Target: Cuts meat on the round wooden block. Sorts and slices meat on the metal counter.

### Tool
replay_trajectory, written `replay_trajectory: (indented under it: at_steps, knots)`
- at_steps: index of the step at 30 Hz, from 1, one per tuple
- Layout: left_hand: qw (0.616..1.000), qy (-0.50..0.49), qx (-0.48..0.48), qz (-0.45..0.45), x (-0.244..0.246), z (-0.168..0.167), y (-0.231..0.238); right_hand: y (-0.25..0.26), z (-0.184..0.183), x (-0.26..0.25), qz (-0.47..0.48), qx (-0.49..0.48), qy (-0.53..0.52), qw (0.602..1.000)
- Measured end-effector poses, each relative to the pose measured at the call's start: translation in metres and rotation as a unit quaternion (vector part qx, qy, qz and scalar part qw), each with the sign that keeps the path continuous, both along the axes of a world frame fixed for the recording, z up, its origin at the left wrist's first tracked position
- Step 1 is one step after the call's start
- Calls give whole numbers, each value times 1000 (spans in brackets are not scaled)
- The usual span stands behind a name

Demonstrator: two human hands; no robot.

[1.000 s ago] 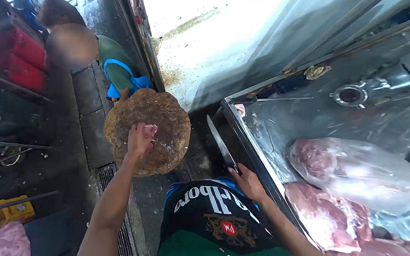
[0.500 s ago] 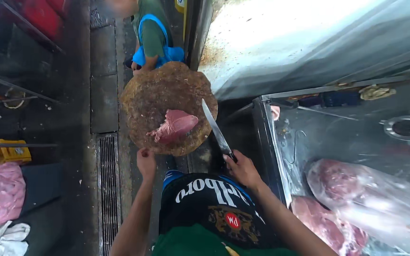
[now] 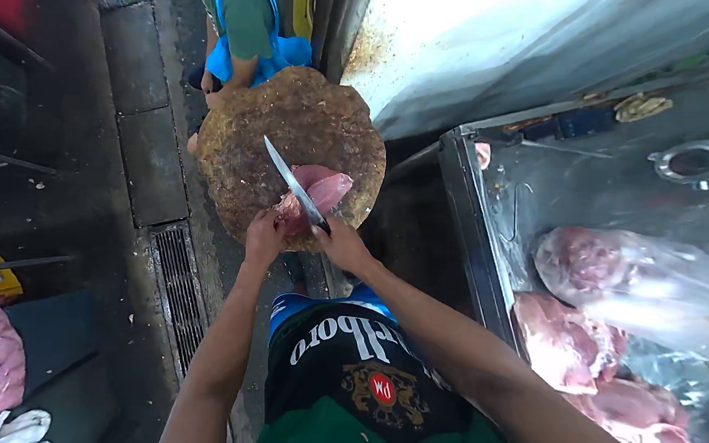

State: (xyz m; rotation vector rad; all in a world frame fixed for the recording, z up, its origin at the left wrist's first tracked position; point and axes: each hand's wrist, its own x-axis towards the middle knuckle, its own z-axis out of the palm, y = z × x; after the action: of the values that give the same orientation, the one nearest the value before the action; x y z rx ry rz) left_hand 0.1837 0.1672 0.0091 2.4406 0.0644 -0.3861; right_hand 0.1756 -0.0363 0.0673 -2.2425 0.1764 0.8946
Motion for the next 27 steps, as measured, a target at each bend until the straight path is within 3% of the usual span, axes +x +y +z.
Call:
replay_trajectory:
  at_steps: [6,10,15,27]
  knots:
    - [999,3,24,48,-3,-4,-7,25,-32,-12,30,-43,-11,999]
    - [997,6,22,75,-3,-11,-7,7,-27,-51,74,-106,66,989]
    - [997,7,9,74,-4,-16,-3,-23,-17,-95,100,-116,106,983]
    - [996,38,29,71,-11,-10,-5,50,-25,-31,124,-159,83,976]
